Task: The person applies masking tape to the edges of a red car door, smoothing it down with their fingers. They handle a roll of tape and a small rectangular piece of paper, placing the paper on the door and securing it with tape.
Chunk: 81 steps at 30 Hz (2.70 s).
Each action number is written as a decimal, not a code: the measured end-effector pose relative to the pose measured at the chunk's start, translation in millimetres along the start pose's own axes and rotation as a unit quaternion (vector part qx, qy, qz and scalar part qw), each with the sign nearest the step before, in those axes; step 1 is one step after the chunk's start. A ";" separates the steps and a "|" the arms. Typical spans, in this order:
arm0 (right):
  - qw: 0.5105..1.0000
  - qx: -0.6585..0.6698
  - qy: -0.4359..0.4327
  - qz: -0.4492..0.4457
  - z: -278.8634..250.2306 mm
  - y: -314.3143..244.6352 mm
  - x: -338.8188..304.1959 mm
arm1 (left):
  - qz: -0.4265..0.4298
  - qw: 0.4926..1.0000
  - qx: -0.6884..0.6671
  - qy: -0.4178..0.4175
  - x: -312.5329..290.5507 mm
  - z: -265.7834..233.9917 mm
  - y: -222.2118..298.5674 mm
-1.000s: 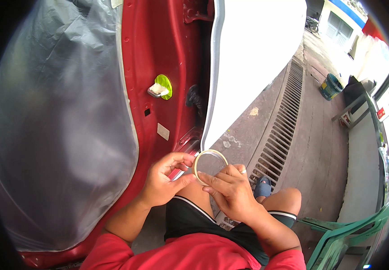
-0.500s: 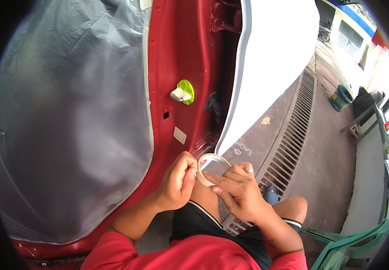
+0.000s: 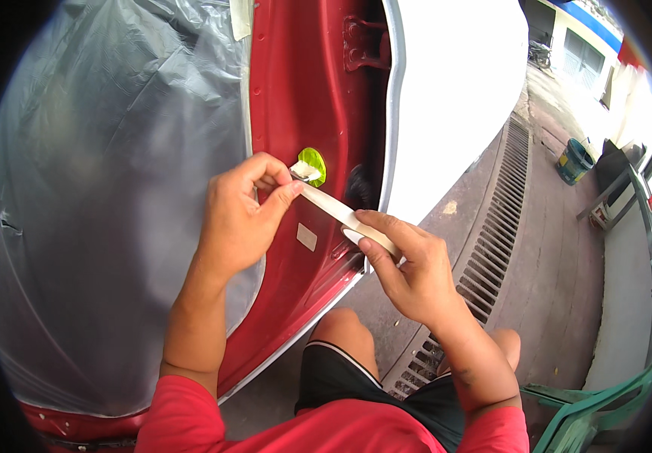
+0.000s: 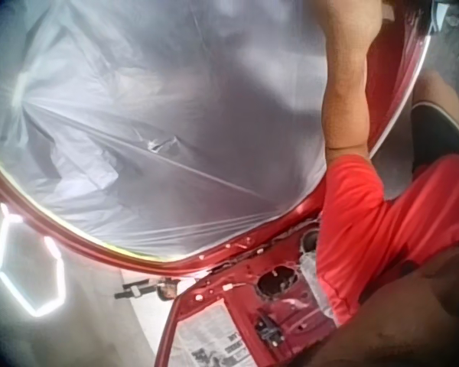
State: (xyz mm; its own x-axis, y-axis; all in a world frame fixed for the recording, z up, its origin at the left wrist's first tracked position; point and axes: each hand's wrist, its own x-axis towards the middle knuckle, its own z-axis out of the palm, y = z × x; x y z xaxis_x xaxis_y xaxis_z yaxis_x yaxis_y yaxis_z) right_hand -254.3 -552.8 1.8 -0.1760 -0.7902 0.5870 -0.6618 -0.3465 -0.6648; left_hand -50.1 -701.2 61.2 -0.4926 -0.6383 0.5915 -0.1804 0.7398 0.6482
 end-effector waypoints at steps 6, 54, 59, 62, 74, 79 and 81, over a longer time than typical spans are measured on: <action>0.999 0.015 0.016 0.040 22.2 -4.8 29.8 | -0.021 0.977 0.208 -0.042 42.8 -7.3 15.5; 0.999 -0.030 0.003 0.033 46.0 -7.6 18.5 | -0.199 0.979 -0.039 -0.027 -12.2 34.0 -46.3; 0.999 -0.021 0.009 0.030 57.5 -1.1 16.8 | -0.287 0.880 -0.380 -0.007 -16.8 21.3 -30.3; 0.999 0.029 0.028 0.036 59.2 0.1 15.4 | -0.228 0.940 -0.245 0.061 -24.1 28.4 -37.5; 0.955 0.169 0.094 0.226 88.0 21.2 -7.1 | 0.159 0.956 0.213 0.122 -23.7 43.2 -52.0; 0.924 0.259 0.160 0.232 100.3 30.7 -25.2 | 0.180 0.949 0.230 0.121 -18.3 39.2 -56.9; 0.919 0.265 0.156 0.247 99.1 24.7 -22.5 | 0.177 0.950 0.226 0.126 -17.5 38.6 -55.7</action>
State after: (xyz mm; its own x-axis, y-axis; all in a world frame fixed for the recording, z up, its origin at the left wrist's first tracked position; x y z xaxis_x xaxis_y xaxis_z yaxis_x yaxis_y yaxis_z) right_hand -194.4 -593.7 -73.6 -0.6152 -0.7620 0.2020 -0.0116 -0.2474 -0.9688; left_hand -64.3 -723.0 -3.8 -0.3814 -0.3206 0.8670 -0.4156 0.8973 0.1490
